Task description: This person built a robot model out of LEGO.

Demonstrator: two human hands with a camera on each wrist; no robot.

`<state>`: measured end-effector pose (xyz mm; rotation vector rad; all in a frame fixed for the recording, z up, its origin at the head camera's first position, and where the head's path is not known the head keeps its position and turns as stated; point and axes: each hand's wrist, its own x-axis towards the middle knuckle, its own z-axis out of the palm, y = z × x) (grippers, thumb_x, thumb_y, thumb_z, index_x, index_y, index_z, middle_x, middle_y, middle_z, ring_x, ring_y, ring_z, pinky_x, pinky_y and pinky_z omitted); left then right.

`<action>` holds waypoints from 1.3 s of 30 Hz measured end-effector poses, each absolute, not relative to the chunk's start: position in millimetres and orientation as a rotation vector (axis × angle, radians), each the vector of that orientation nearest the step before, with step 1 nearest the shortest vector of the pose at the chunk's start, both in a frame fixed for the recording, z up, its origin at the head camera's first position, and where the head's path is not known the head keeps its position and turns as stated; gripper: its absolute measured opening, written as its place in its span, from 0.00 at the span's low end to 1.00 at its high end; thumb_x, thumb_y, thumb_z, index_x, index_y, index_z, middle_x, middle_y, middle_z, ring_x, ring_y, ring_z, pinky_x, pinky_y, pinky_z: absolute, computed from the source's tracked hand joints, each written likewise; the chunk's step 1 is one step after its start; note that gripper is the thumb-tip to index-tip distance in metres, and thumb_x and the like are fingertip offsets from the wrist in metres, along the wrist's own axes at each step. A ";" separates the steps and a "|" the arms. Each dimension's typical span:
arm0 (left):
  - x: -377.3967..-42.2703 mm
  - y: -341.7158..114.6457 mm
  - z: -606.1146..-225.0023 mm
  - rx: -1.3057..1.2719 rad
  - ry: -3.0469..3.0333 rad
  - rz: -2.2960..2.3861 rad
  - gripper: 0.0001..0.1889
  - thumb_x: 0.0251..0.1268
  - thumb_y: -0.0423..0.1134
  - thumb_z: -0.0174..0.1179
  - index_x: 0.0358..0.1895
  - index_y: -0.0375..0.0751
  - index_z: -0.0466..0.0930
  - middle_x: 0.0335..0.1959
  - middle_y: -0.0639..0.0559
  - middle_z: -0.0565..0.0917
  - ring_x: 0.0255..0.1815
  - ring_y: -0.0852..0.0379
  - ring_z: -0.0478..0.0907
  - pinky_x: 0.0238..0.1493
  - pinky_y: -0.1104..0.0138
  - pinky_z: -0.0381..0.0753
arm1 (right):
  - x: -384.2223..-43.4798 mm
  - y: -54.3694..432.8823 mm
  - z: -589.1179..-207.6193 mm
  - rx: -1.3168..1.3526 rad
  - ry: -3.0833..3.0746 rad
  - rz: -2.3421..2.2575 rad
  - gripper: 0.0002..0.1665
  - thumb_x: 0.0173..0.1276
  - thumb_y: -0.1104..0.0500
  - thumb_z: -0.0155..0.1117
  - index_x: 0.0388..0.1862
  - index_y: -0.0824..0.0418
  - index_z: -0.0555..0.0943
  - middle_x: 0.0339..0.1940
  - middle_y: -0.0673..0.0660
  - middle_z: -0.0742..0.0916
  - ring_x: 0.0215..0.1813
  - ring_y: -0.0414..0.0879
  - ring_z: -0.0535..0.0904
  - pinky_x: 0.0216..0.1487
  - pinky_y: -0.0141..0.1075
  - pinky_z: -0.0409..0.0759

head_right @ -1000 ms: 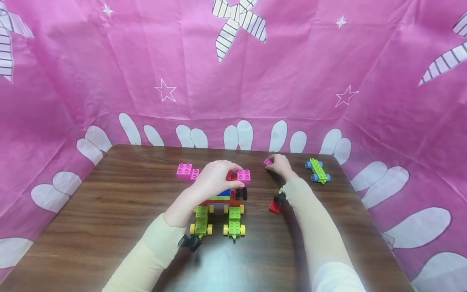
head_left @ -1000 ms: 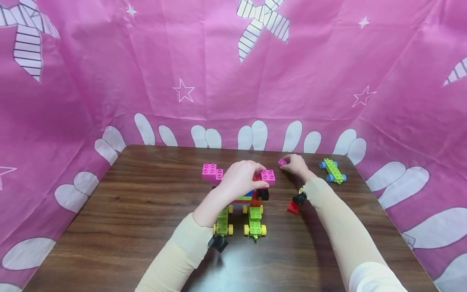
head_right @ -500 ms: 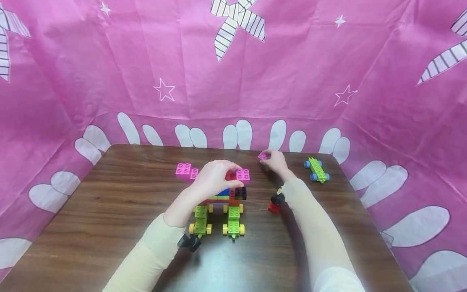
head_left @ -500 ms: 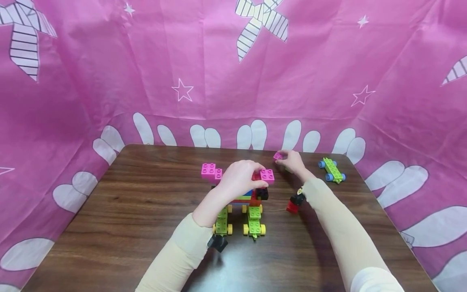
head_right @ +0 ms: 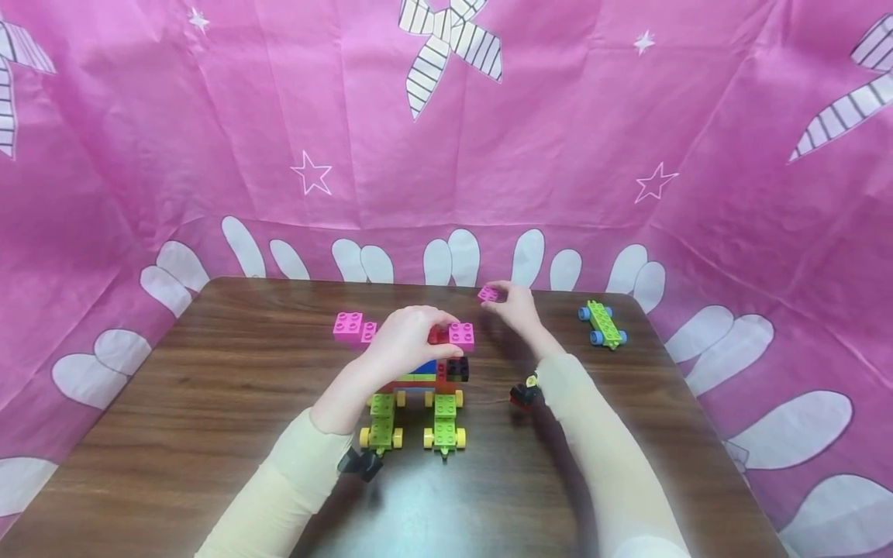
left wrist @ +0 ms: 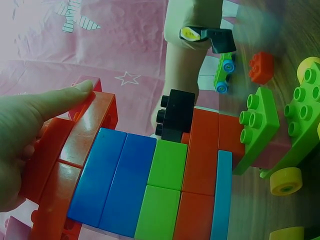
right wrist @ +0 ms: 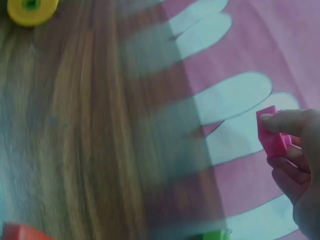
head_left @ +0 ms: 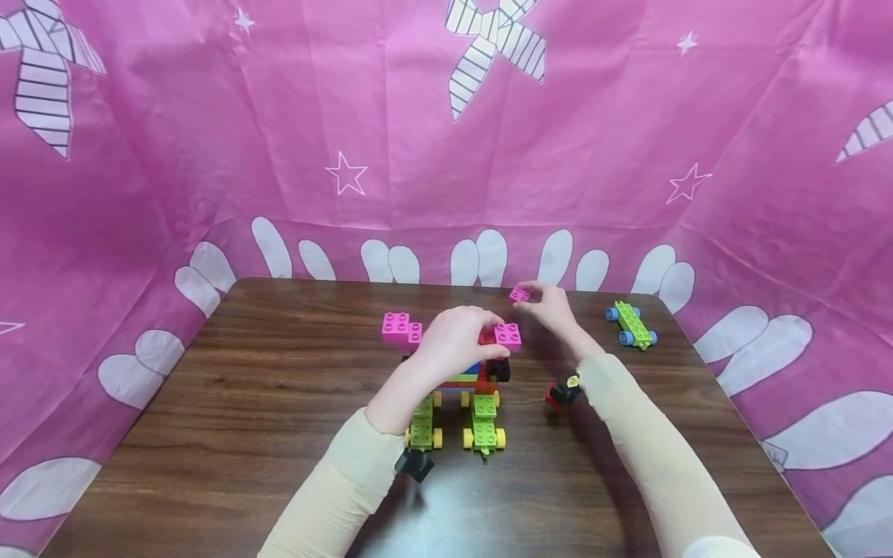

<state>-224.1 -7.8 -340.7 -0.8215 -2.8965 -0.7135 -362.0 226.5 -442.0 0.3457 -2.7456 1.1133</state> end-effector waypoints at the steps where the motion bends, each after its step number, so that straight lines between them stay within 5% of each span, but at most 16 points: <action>1: -224.1 -7.8 -340.9 -0.825 -2.894 -0.713 0.24 0.60 0.56 0.67 0.56 0.49 0.83 0.49 0.54 0.87 0.51 0.56 0.82 0.54 0.62 0.80 | -359.7 225.4 -440.5 0.340 -2.733 1.122 0.27 0.60 0.61 0.73 0.58 0.67 0.79 0.51 0.67 0.86 0.53 0.60 0.82 0.57 0.52 0.78; 29: -223.8 -7.1 -341.5 -0.831 -2.868 -0.724 0.24 0.58 0.55 0.68 0.54 0.46 0.84 0.47 0.53 0.88 0.49 0.55 0.83 0.52 0.62 0.81 | -279.7 206.2 -386.3 0.509 -2.601 1.369 0.26 0.61 0.58 0.73 0.58 0.63 0.80 0.50 0.63 0.87 0.47 0.51 0.79 0.50 0.45 0.79; 36: -224.4 -6.9 -341.7 -0.823 -2.869 -0.724 0.24 0.58 0.55 0.68 0.54 0.46 0.84 0.47 0.53 0.88 0.49 0.55 0.83 0.53 0.61 0.81 | -260.7 205.2 -372.2 0.553 -2.559 1.415 0.23 0.62 0.61 0.71 0.56 0.64 0.81 0.51 0.62 0.87 0.49 0.35 0.77 0.52 0.34 0.79; 39: -224.3 -6.7 -341.8 -0.823 -2.869 -0.729 0.24 0.58 0.54 0.68 0.54 0.46 0.84 0.47 0.53 0.88 0.49 0.56 0.83 0.53 0.61 0.81 | -254.8 207.4 -368.5 0.528 -2.551 1.431 0.23 0.62 0.60 0.70 0.56 0.64 0.81 0.51 0.63 0.86 0.50 0.35 0.76 0.56 0.43 0.79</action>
